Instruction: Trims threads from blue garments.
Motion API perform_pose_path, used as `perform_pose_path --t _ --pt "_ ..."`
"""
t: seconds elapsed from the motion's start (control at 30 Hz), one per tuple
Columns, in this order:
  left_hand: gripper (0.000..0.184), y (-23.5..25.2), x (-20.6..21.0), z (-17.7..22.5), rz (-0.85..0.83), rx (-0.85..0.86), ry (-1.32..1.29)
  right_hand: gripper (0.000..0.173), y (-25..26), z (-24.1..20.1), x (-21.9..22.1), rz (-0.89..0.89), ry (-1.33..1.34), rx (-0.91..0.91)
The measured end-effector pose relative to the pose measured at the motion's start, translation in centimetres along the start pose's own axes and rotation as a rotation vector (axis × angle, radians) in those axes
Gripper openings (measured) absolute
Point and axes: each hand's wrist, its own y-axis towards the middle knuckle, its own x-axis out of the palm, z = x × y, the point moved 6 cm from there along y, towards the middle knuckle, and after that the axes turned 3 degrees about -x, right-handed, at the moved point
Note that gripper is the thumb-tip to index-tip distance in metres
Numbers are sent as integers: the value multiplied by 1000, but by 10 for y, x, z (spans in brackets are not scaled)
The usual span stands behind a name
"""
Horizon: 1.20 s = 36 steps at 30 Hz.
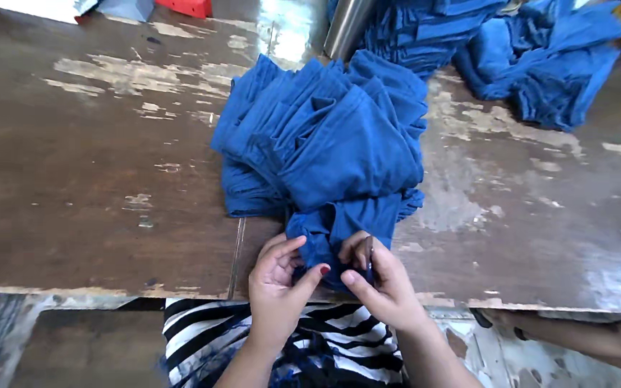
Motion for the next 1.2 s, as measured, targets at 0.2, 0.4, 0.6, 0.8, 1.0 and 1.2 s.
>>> perform_pose_path --t 0.2,0.4,0.6,0.8,1.0,1.2 --pt "8 0 -3 0 75 -17 97 41 -9 4 10 -88 -160 14" --pt "2 0 -7 0 28 -66 -27 39 -10 -3 16 -84 -369 5" --pt "6 -2 -9 1 -97 -45 -57 49 -5 -13 29 -88 -349 97" --pt "6 0 -8 2 -110 -42 -72 56 0 -17 35 -68 -457 85" --pt "2 0 -11 -2 -15 -146 -191 53 0 -16 23 -21 -300 110" --pt "26 2 -9 0 31 -172 -240 34 26 -24 16 148 -194 -15"
